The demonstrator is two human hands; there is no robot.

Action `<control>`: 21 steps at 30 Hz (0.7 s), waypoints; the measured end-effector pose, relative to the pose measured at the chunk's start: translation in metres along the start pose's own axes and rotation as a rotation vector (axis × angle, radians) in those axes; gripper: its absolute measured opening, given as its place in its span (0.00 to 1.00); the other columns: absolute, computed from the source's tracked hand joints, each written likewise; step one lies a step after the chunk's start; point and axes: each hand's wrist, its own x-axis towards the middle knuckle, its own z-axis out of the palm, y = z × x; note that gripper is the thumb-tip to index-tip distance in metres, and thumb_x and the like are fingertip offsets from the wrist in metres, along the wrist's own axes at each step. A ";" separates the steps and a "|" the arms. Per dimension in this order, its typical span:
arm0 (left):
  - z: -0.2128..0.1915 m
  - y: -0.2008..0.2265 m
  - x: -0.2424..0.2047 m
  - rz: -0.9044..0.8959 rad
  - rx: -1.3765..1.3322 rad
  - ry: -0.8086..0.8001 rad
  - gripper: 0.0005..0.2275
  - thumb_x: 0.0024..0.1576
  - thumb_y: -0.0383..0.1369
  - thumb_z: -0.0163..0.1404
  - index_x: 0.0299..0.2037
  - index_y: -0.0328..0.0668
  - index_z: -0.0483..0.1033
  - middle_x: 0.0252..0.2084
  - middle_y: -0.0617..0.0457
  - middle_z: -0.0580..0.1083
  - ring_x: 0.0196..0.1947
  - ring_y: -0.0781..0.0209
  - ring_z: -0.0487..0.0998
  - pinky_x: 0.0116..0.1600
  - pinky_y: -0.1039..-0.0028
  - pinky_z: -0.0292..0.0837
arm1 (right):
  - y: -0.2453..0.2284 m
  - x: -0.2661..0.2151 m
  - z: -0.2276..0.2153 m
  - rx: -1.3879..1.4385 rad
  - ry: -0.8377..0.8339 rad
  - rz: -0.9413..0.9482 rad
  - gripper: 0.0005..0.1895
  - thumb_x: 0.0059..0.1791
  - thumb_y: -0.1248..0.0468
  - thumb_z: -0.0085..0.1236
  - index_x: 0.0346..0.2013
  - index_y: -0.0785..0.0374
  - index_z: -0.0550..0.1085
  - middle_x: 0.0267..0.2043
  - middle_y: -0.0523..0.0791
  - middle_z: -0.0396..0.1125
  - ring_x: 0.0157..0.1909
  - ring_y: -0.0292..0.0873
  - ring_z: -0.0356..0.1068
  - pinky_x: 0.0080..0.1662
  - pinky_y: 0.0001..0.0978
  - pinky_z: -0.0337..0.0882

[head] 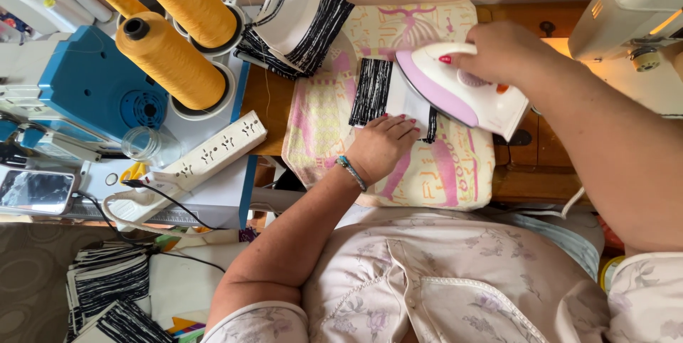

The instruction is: The person irons a stack of black and white striped fabric pieces on a padded surface. They use a pink and white iron to smooth each piece, then fold the fabric in half and iron it again before stacking it with the others.

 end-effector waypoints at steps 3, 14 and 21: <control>0.004 0.002 -0.001 -0.040 0.117 0.143 0.06 0.62 0.36 0.50 0.43 0.57 0.81 0.46 0.59 0.80 0.51 0.58 0.81 0.58 0.63 0.72 | 0.013 0.004 0.017 -0.142 0.069 -0.145 0.31 0.51 0.39 0.50 0.54 0.60 0.80 0.44 0.55 0.79 0.51 0.57 0.78 0.50 0.51 0.77; -0.024 0.014 -0.019 -0.192 0.096 -0.036 0.22 0.59 0.54 0.46 0.63 0.67 0.71 0.70 0.52 0.67 0.72 0.47 0.64 0.73 0.29 0.39 | -0.031 -0.006 0.007 -0.182 0.101 -0.174 0.34 0.56 0.41 0.43 0.58 0.67 0.74 0.55 0.60 0.74 0.60 0.62 0.72 0.55 0.57 0.73; -0.047 0.016 -0.014 -0.121 0.207 -0.201 0.30 0.55 0.61 0.50 0.68 0.71 0.68 0.73 0.49 0.64 0.72 0.50 0.64 0.70 0.34 0.53 | -0.062 0.068 0.021 -0.153 0.092 -0.093 0.32 0.56 0.39 0.43 0.61 0.60 0.73 0.58 0.56 0.71 0.58 0.64 0.71 0.52 0.53 0.71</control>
